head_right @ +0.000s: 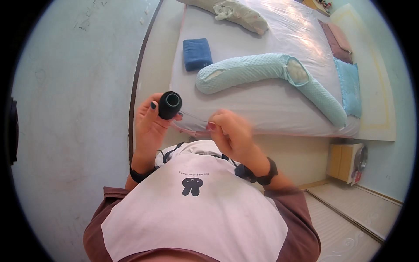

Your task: The person stuffs white batting into a hole in a pillow and sews the fabric opening closed using a needle and thread.

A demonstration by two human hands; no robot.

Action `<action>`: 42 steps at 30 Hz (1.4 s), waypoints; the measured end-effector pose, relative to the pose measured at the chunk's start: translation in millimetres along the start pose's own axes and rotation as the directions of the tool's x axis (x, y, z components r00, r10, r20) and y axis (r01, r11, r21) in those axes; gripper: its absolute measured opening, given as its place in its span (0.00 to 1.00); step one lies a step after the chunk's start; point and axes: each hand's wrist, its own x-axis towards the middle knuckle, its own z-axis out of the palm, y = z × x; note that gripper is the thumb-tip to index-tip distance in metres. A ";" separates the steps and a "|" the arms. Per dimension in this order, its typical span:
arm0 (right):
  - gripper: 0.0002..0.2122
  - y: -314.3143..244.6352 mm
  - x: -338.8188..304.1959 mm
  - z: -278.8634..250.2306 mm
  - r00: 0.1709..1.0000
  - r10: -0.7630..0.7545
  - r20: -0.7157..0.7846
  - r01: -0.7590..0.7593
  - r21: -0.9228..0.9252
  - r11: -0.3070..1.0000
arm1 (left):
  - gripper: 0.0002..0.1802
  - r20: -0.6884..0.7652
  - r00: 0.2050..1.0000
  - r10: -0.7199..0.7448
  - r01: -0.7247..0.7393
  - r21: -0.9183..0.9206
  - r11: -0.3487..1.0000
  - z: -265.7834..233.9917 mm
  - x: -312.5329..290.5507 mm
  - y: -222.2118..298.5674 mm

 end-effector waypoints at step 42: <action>0.09 -27.3 -70.9 -207.0 0.545 0.482 -0.686 0.091 0.621 0.779 | 0.19 0.055 0.467 -0.883 0.859 0.210 0.468 -70.7 17.3 -141.8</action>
